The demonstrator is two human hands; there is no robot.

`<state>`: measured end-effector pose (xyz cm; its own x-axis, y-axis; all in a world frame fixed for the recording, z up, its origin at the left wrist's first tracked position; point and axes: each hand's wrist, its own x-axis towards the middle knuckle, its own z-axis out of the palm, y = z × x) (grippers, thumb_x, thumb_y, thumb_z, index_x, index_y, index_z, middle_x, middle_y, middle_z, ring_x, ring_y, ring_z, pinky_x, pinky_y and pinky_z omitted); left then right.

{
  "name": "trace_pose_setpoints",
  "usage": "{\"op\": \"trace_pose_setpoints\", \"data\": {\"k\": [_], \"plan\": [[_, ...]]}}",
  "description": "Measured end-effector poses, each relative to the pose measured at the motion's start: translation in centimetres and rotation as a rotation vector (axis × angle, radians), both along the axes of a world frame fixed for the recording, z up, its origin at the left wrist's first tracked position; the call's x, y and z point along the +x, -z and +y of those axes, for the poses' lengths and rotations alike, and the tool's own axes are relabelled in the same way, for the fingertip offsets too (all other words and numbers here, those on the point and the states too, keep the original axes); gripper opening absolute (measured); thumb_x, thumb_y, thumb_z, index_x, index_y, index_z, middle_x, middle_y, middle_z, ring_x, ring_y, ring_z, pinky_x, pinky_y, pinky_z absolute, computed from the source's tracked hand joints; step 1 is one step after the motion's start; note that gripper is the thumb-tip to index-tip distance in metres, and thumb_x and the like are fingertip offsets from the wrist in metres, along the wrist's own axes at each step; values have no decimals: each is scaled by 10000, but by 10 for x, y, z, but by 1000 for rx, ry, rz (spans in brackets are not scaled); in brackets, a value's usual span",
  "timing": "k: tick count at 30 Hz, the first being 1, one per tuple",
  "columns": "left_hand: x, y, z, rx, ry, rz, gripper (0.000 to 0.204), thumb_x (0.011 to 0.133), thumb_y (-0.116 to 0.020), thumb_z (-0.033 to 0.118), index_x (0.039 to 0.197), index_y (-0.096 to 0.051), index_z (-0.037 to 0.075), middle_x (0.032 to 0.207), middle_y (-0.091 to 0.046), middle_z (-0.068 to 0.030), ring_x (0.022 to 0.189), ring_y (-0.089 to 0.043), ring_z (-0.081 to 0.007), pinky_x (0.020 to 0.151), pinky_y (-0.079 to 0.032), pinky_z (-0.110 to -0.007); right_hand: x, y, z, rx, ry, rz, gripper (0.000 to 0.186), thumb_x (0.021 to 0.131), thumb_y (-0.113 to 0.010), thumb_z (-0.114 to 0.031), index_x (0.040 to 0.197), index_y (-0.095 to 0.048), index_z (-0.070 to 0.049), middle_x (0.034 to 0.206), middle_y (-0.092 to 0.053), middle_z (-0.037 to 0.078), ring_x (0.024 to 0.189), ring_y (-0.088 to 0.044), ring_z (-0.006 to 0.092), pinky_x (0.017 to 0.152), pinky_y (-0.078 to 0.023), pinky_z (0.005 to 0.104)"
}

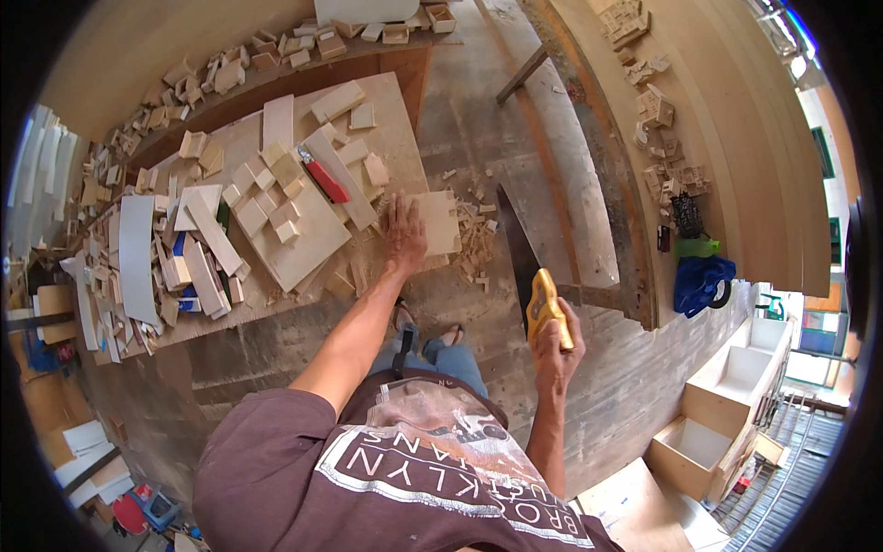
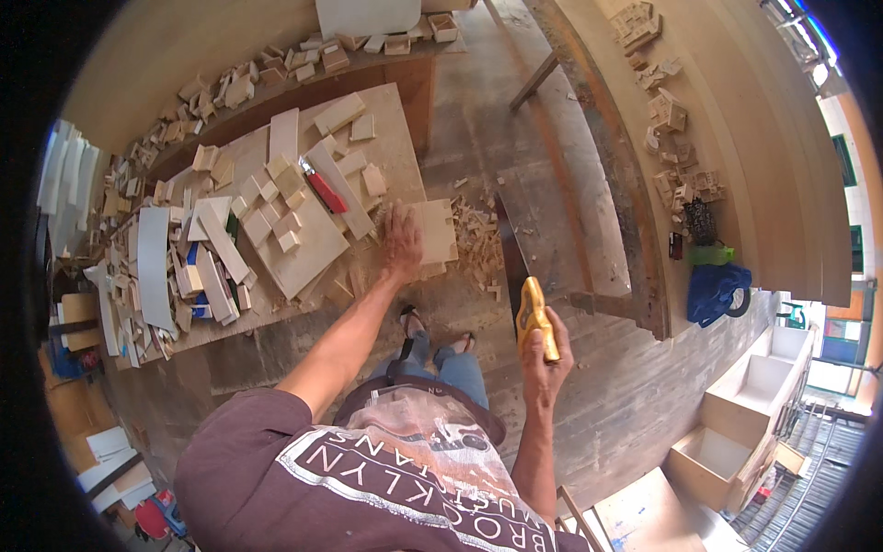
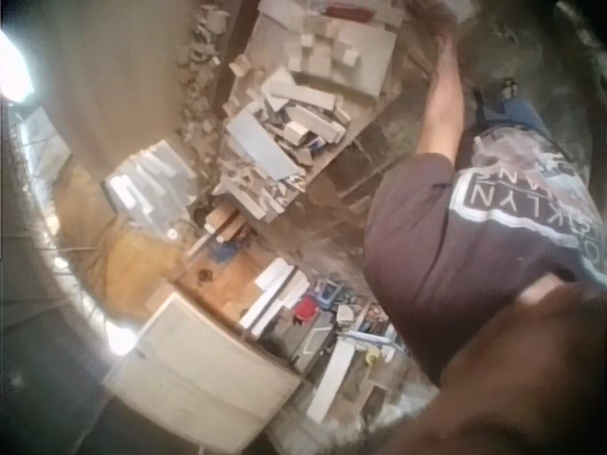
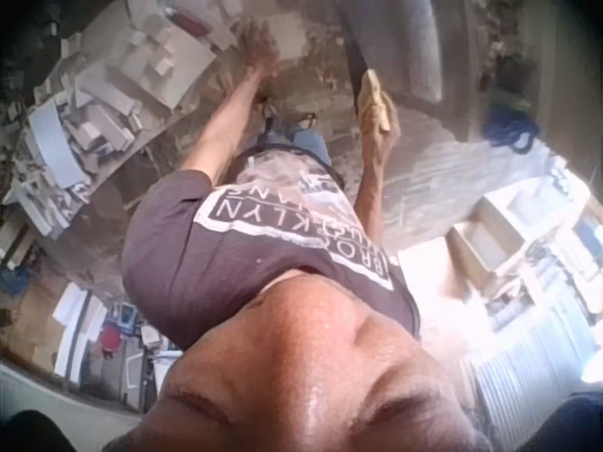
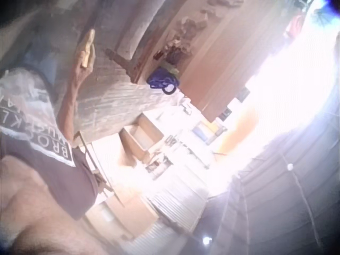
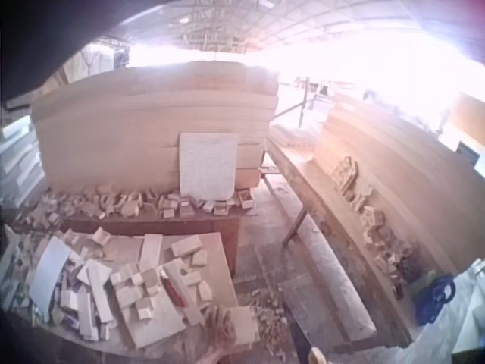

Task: The person marks a line on a small block of wood with a pencil and then uses a hand saw to cut through the wood on a workbench.

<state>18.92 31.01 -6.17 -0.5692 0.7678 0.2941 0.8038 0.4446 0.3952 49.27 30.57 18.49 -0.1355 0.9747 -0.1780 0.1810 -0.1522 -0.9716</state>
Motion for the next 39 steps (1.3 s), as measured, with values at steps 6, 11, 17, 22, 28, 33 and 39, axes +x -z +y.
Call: {"op": "trace_pose_setpoints", "data": {"k": [6,11,17,22,28,33,39], "plan": [[1,-10,19,-85,46,-67,493,1003,-515,196,1465,-474,27,1569,-382,-196,1472,-337,-375,1200,-314,-499,-4,22,-4,125,-95,-106,577,1010,-656,-386,1383,-587,49,1172,-703,129,1043,-650,176,906,-523,302],[1,0,44,-10,-29,-68,455,1002,-505,160,1428,-504,0,1518,-459,-159,1455,-375,-335,1205,-328,-451,-26,43,-7,286,-226,-146,510,1016,-661,-321,1378,-601,34,933,-696,34,743,-616,78,642,-503,231],[2,2,38,-3,-3,-67,440,1012,-465,167,1413,-525,-5,1506,-480,-152,1467,-366,-327,1219,-318,-445,-44,77,-12,305,-330,-182,449,1013,-661,-210,1389,-589,25,798,-682,42,623,-607,62,564,-492,235],[8,-10,33,-79,10,-63,465,1000,-476,177,1439,-514,27,1543,-444,-141,1470,-350,-348,1221,-306,-463,-52,84,-19,328,-332,-189,423,1006,-665,-192,1360,-610,33,852,-725,87,691,-651,95,642,-529,252],[13,-12,31,-117,-13,-88,497,1012,-477,224,1487,-500,82,1555,-459,-97,1485,-350,-316,1222,-295,-465,-54,96,-29,444,-294,-206,477,971,-713,-180,1396,-593,-1,753,-680,123,610,-647,144,595,-528,292],[9,-5,27,-40,29,-99,468,1013,-459,209,1446,-521,41,1549,-471,-118,1483,-347,-333,1220,-294,-481,-42,96,-36,377,-288,-197,430,1006,-665,-187,1364,-607,44,872,-739,93,707,-640,81,648,-525,243],[1,26,21,168,6,-109,475,967,-447,137,1405,-508,-37,1558,-433,-200,1481,-339,-370,1240,-283,-469,-24,97,-39,371,-260,-153,444,989,-683,-171,1372,-604,40,819,-721,87,659,-631,80,614,-516,249]]}}
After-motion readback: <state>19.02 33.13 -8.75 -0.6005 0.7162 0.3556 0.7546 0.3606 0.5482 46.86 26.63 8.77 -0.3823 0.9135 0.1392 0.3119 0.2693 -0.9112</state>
